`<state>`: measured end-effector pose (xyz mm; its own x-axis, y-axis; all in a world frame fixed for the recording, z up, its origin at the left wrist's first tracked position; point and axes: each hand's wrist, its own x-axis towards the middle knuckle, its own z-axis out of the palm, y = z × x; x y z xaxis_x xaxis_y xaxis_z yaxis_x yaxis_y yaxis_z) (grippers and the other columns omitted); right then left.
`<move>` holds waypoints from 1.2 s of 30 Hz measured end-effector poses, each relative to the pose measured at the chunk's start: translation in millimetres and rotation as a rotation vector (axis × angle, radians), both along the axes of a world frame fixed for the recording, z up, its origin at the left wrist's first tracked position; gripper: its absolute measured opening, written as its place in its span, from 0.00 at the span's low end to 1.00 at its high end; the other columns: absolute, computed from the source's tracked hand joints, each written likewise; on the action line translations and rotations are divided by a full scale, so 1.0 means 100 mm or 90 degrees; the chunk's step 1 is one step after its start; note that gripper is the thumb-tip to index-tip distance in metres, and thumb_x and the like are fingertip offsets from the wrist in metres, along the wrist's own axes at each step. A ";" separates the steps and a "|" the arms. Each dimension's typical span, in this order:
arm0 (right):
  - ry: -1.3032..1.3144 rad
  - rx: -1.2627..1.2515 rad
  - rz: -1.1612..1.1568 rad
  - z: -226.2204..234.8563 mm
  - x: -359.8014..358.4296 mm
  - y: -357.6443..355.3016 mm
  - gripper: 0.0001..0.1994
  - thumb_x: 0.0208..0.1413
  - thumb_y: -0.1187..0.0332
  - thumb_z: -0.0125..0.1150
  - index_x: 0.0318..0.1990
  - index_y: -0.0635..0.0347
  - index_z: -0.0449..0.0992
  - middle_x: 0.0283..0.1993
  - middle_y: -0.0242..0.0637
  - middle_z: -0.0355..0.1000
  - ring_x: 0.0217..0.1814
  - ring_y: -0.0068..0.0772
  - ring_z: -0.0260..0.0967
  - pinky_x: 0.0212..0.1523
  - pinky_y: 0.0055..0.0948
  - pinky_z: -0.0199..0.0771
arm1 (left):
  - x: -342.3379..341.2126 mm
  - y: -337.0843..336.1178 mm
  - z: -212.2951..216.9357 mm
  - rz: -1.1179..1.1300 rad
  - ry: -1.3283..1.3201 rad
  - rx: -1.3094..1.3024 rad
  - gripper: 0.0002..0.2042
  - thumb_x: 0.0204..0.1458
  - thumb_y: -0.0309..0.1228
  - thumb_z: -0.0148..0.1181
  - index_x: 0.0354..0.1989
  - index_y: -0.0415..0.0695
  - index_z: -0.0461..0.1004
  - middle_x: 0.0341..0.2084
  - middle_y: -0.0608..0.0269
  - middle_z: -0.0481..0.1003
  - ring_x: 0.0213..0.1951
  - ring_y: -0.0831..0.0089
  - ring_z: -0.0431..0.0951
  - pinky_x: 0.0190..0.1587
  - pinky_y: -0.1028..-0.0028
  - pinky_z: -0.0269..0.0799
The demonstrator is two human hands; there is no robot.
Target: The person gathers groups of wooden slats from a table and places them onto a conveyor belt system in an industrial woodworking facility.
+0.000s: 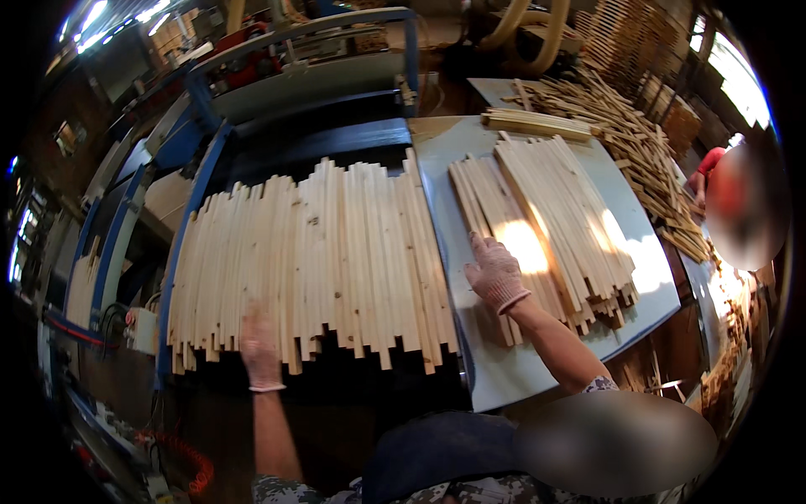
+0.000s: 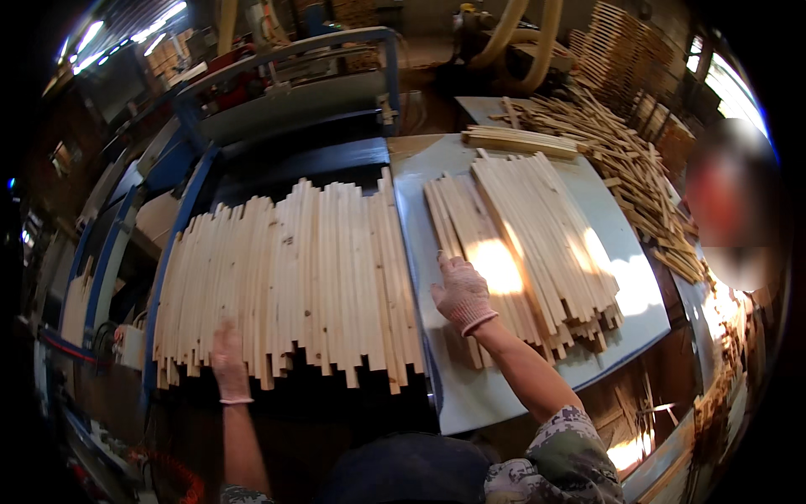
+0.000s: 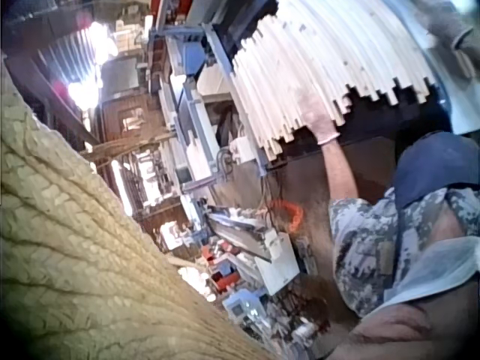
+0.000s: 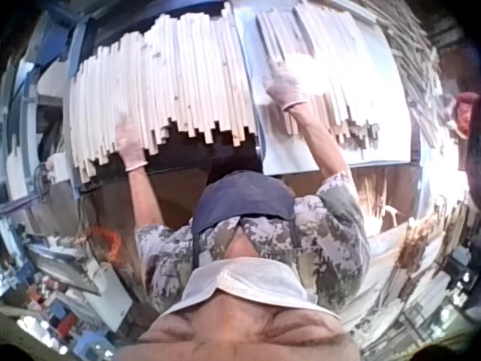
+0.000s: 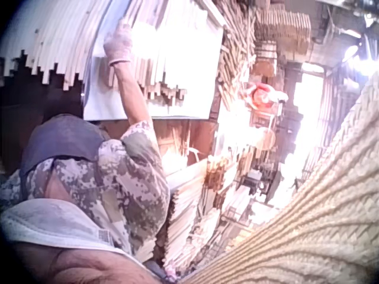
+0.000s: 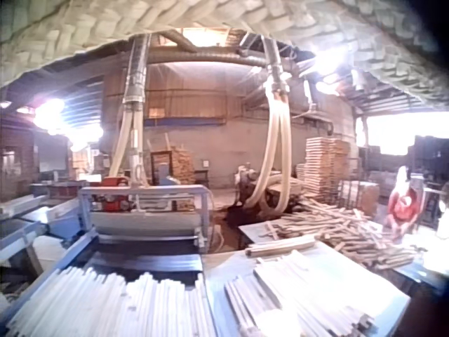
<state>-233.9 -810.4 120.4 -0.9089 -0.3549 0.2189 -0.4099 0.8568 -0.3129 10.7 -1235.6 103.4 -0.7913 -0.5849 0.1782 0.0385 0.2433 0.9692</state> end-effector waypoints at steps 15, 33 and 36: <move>0.066 -0.107 0.034 -0.90 -0.52 -0.51 0.28 0.61 0.62 0.63 0.63 0.75 0.74 0.57 0.61 0.77 0.60 0.62 0.73 0.65 0.49 0.73 | 0.96 -3.10 0.88 0.578 -0.807 -0.549 0.43 0.52 0.50 0.64 0.78 0.56 0.58 0.73 0.58 0.65 0.72 0.55 0.66 0.69 0.53 0.70; 0.018 -0.166 -0.154 -0.82 -0.35 -0.60 0.19 0.63 0.64 0.60 0.60 0.58 0.78 0.53 0.51 0.79 0.56 0.57 0.76 0.58 0.49 0.77 | 1.14 -3.48 0.32 0.465 -0.395 -0.372 0.35 0.67 0.39 0.58 0.78 0.35 0.56 0.77 0.46 0.60 0.77 0.54 0.60 0.77 0.63 0.54; -0.044 -0.236 -0.170 -0.84 -0.24 -0.64 0.19 0.64 0.62 0.59 0.59 0.59 0.78 0.52 0.52 0.79 0.56 0.59 0.76 0.58 0.49 0.77 | 0.73 -2.33 0.26 0.291 -0.129 -0.307 0.29 0.72 0.35 0.53 0.75 0.30 0.60 0.74 0.44 0.65 0.75 0.56 0.63 0.78 0.62 0.53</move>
